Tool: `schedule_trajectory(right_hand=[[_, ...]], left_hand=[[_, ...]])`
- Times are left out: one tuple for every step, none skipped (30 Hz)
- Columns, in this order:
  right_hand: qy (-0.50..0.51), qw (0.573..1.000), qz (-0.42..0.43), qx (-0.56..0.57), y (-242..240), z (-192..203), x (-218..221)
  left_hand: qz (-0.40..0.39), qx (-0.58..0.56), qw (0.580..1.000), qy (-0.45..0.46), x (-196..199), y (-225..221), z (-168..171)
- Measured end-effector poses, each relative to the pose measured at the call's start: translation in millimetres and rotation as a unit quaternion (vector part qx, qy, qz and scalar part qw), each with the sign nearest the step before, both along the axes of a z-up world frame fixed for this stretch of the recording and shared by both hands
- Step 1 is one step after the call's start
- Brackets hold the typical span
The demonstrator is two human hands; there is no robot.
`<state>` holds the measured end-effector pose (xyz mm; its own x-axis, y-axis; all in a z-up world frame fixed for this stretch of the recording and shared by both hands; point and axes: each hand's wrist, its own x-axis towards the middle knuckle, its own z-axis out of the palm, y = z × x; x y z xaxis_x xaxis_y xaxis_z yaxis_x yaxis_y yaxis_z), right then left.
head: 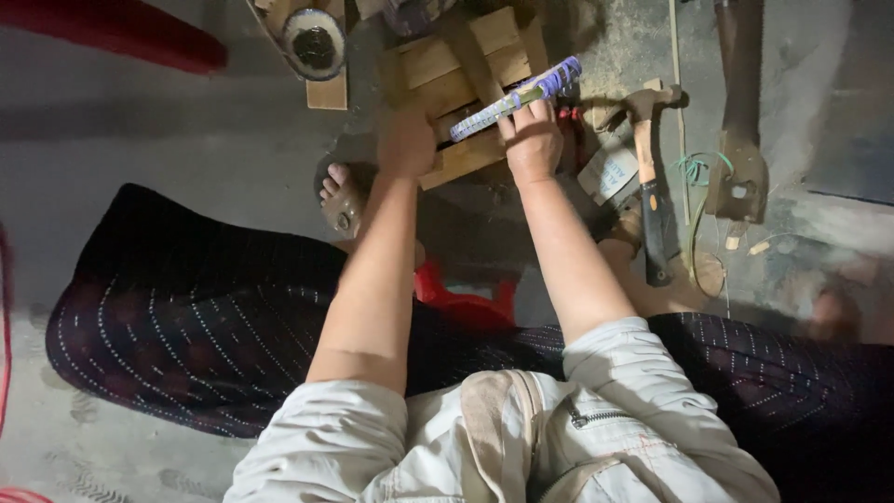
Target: The person is assembling a circular wooden frame, carefully fitting wooden slats into slots and using a hammer and a wooden block to tap them into a secure position.
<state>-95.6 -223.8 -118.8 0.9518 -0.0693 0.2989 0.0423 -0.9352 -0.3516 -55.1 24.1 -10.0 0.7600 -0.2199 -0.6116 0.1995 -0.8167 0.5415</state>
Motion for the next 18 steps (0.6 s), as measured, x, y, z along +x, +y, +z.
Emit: schedule_trajectory(right_hand=[[-0.002,1.000,0.003,0.002,4,14,-3],[-0.028,0.999,0.017,-0.007,9,28,-2],[-0.054,0.998,0.032,-0.016,14,42,-1],[-0.058,0.998,0.034,-0.013,14,44,0],[-0.062,0.997,0.047,-0.023,14,45,1],[-0.066,0.996,0.057,-0.034,13,47,2],[-0.070,0.995,0.056,-0.033,13,45,8],[-0.086,0.993,0.067,-0.040,12,42,6],[-0.103,0.991,0.078,-0.047,10,40,5],[-0.106,0.990,0.077,-0.045,10,39,4],[-0.118,0.989,0.072,-0.051,10,39,4],[-0.128,0.988,0.067,-0.059,8,39,3],[-0.130,0.988,0.065,-0.058,11,42,4],[-0.126,0.988,0.068,-0.051,12,44,3],[-0.122,0.989,0.072,-0.043,12,46,4],[-0.119,0.989,0.070,-0.046,12,48,1],[-0.117,0.990,0.073,-0.038,12,50,-1],[-0.118,0.990,0.076,-0.029,14,52,3]], left_hand=[[0.003,0.002,1.000,-0.002,-14,-3,-15],[-0.080,0.045,0.996,-0.001,-25,-4,-29],[-0.162,0.088,0.983,0.002,-34,-6,-44],[-0.159,0.091,0.983,-0.001,-52,-22,-63],[-0.124,0.021,0.991,0.036,-69,-38,-82],[-0.092,-0.050,0.992,0.072,-84,-56,-102],[-0.092,-0.048,0.992,0.068,-80,-65,-68],[-0.071,-0.021,0.993,-0.089,-84,-77,-35],[-0.048,0.008,0.968,-0.245,-87,-89,-2],[-0.050,0.010,0.968,-0.248,-85,-90,17],[-0.100,0.083,0.943,-0.306,-83,-92,36],[-0.150,0.153,0.908,-0.360,-82,-95,54],[-0.152,0.154,0.907,-0.362,-80,-95,57],[-0.124,0.137,0.916,-0.357,-78,-98,59],[-0.095,0.119,0.924,-0.351,-75,-100,60],[-0.097,0.116,0.925,-0.349,-76,-103,60],[-0.051,0.090,0.936,-0.336,-76,-105,60],[-0.005,0.066,0.944,-0.324,-72,-106,61]])
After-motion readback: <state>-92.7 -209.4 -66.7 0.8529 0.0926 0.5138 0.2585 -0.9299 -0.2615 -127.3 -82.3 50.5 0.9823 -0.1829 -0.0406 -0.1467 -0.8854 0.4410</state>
